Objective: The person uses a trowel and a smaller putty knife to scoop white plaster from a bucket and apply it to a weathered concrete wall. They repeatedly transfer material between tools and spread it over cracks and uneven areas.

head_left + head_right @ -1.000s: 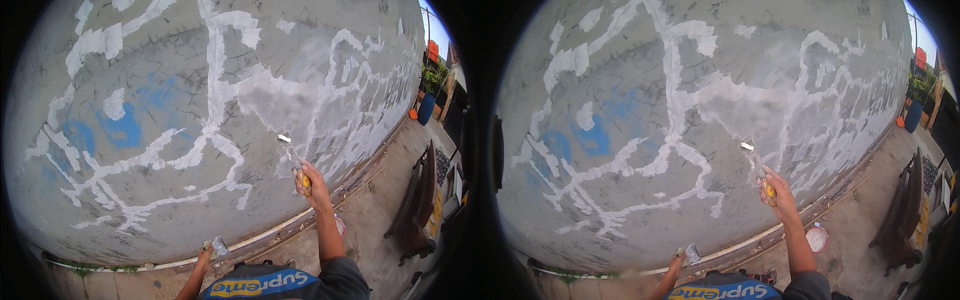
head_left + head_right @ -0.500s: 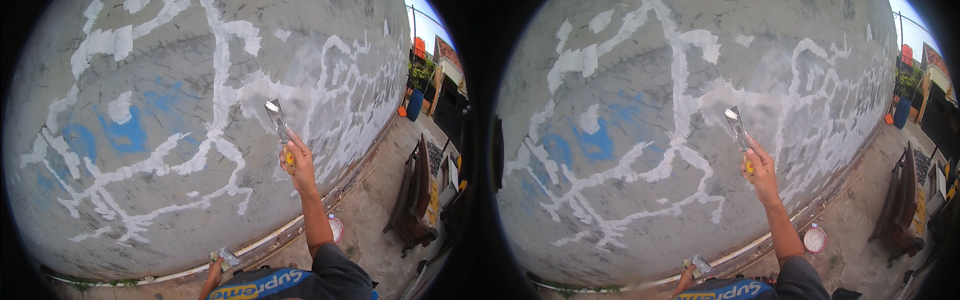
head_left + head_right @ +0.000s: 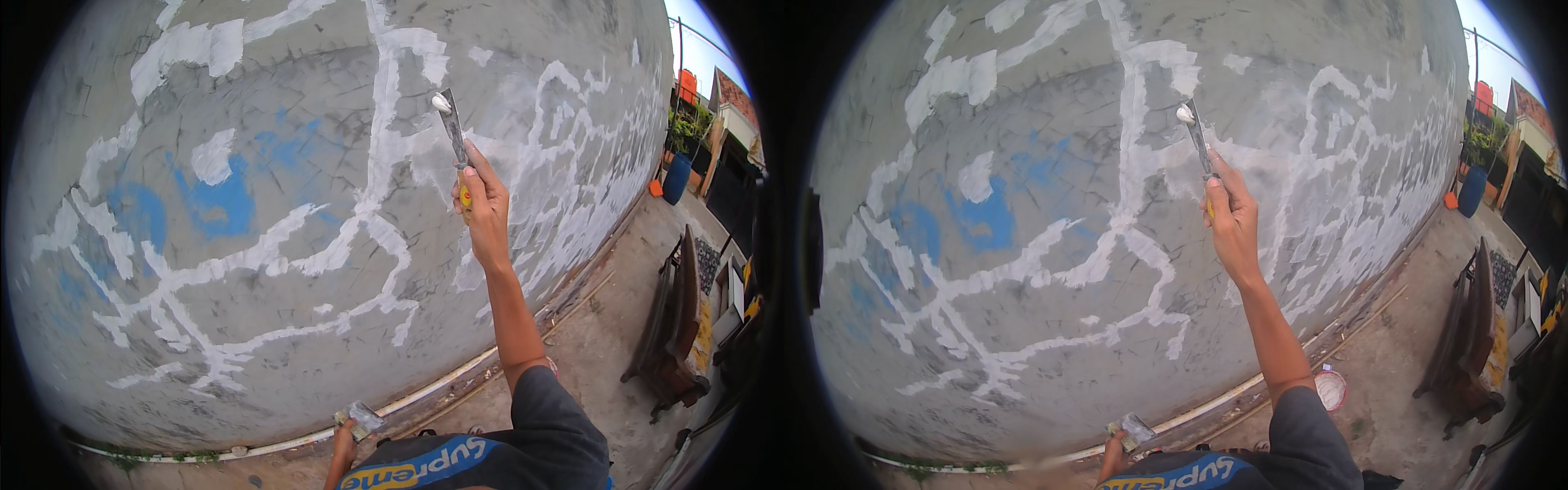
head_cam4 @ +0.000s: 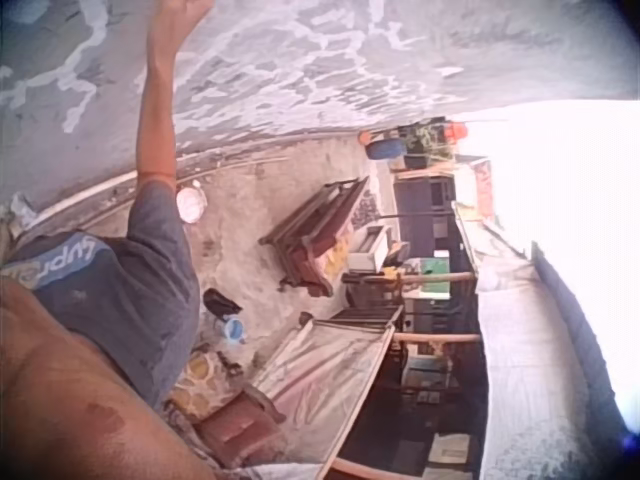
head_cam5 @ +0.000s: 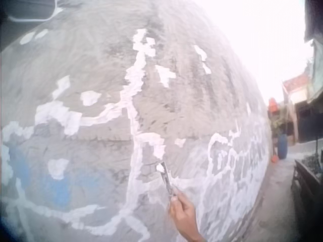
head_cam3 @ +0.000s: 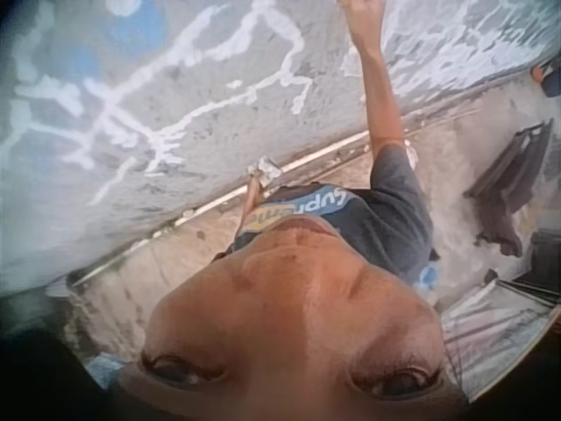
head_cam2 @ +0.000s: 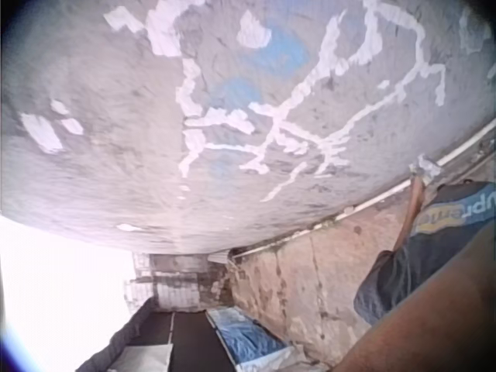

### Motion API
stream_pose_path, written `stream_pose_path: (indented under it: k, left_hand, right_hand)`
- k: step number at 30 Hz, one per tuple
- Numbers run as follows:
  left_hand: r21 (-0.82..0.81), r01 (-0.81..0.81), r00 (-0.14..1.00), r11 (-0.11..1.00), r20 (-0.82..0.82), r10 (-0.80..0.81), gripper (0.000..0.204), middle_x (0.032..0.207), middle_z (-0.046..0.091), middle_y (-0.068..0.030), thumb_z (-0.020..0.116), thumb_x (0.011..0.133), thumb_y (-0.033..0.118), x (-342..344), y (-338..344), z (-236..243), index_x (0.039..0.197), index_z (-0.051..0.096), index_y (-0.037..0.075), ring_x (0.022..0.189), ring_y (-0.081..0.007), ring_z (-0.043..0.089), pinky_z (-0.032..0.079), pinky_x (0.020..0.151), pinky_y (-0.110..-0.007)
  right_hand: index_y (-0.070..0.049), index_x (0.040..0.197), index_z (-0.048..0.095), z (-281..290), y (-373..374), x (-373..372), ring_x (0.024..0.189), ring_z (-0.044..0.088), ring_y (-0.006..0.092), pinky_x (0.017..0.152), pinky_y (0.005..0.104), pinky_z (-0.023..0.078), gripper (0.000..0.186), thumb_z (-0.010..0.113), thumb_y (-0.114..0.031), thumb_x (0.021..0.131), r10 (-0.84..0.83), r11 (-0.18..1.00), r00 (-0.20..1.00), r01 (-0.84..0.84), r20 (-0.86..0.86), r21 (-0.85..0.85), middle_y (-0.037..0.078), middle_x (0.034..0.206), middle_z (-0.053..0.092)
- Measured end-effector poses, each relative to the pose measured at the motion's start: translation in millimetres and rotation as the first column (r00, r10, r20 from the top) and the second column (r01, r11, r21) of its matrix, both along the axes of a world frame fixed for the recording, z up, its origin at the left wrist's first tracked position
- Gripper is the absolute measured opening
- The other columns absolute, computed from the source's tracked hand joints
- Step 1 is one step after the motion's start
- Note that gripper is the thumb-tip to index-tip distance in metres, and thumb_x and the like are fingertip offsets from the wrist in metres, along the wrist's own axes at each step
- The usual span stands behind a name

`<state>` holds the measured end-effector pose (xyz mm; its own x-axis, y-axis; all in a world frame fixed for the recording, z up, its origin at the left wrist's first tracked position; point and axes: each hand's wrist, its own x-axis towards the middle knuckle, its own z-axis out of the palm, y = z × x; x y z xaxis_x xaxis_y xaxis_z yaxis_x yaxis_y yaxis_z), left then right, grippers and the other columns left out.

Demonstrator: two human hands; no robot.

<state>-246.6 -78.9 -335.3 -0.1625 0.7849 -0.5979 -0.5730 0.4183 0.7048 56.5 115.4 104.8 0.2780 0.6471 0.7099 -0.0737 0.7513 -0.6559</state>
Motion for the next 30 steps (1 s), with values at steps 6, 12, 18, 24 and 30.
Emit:
stream_pose_path:
  k: [6,12,18,24,30]
  left_hand:
    - [-0.035,-0.022,0.998,0.999,0.052,0.024,0.033,0.107,0.062,-0.0121,0.059,0.087,0.008,0,0,0,0.118,0.052,0.001,0.094,-0.028,0.066,0.057,0.082,-0.043]
    - [-0.021,0.006,1.0,1.0,-0.005,-0.006,0.033,0.108,0.063,-0.0146,0.055,0.09,0.011,-3,2,-2,0.12,0.052,-0.001,0.096,-0.0315,0.066,0.057,0.082,-0.049]
    - [-0.073,-0.033,0.998,0.997,0.057,0.037,0.034,0.108,0.062,-0.0134,0.059,0.087,0.01,-6,5,-14,0.118,0.051,0.0,0.095,-0.0297,0.066,0.058,0.079,-0.044]
    - [-0.068,-0.009,0.997,0.998,0.07,0.014,0.032,0.104,0.063,-0.0129,0.059,0.087,0.011,1,11,-14,0.116,0.053,0.0,0.092,-0.029,0.066,0.058,0.077,-0.044]
    - [-0.063,0.008,0.996,0.998,0.084,-0.002,0.03,0.101,0.063,-0.0124,0.059,0.087,0.012,6,15,-14,0.114,0.054,0.0,0.089,-0.0283,0.067,0.058,0.074,-0.044]
  right_hand:
    - [-0.006,0.138,0.054,-6,4,-4,0.067,0.051,0.0072,0.051,0.0212,0.041,0.041,0.051,-0.019,0.099,0.001,1.0,1.0,-0.001,0.022,-0.006,0.002,0.092,0.057]
    - [-0.005,0.138,0.054,-9,8,-7,0.066,0.05,0.0067,0.05,0.0208,0.04,0.04,0.051,-0.018,0.099,0.006,1.0,1.0,-0.006,0.026,-0.009,0.001,0.086,0.055]
    - [-0.006,0.138,0.053,-5,10,-11,0.066,0.05,0.0062,0.051,0.0207,0.04,0.04,0.05,-0.018,0.1,0.021,1.0,0.999,-0.021,0.04,0.0,-0.001,0.083,0.052]
    - [-0.005,0.138,0.053,2,8,-16,0.067,0.049,0.0062,0.051,0.0205,0.039,0.04,0.051,-0.018,0.1,0.02,1.0,0.999,-0.02,0.035,-0.001,-0.002,0.079,0.05]
    - [-0.005,0.138,0.053,4,5,-14,0.067,0.049,0.0067,0.051,0.0207,0.039,0.041,0.051,-0.018,0.099,0.037,0.999,0.999,-0.037,0.039,-0.017,-0.001,0.079,0.05]
